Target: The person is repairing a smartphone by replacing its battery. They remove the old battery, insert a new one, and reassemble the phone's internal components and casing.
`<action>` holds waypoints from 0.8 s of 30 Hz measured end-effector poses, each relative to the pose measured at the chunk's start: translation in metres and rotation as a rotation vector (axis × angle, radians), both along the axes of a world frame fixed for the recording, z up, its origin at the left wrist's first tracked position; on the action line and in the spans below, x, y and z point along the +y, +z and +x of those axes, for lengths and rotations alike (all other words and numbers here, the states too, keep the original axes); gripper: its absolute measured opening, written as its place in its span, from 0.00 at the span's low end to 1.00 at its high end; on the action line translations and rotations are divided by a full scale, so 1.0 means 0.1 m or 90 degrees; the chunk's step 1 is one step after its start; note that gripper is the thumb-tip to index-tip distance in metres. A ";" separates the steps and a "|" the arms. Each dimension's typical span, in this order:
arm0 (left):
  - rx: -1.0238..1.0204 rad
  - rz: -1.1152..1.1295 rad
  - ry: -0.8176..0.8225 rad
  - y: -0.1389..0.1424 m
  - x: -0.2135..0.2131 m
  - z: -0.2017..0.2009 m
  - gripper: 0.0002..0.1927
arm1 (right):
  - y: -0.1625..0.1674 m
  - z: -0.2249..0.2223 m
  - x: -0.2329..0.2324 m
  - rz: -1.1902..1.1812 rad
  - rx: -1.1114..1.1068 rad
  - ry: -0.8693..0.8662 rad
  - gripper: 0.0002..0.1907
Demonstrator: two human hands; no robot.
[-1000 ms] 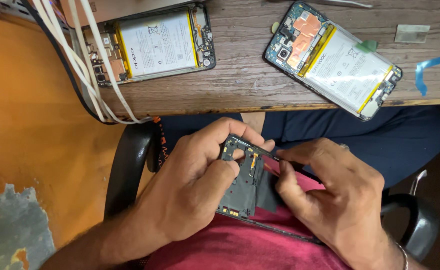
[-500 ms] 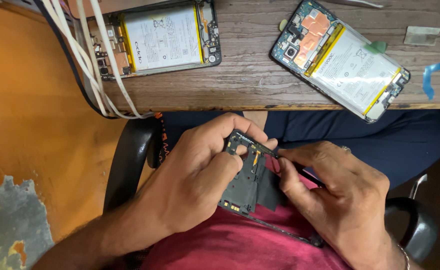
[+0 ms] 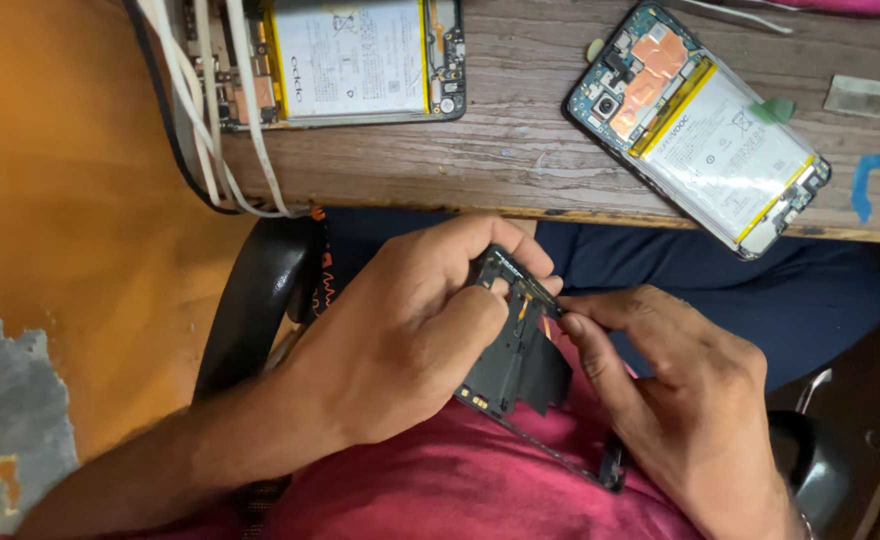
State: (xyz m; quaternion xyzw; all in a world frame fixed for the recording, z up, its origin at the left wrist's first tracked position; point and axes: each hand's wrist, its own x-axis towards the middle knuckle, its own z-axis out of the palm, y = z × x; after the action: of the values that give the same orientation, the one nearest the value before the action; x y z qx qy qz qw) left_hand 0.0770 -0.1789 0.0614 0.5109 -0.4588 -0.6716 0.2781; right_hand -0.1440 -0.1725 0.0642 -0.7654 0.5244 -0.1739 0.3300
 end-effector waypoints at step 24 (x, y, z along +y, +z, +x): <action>0.035 -0.148 -0.048 0.11 -0.05 -0.11 0.56 | -0.02 -0.04 0.05 0.022 -0.042 -0.095 0.08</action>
State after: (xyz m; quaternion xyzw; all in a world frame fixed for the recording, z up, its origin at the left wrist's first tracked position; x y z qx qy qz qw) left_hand 0.0659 -0.1841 0.0720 0.4391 -0.5445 -0.6378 0.3224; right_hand -0.1484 -0.1678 0.0622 -0.7122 0.5718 -0.2144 0.3462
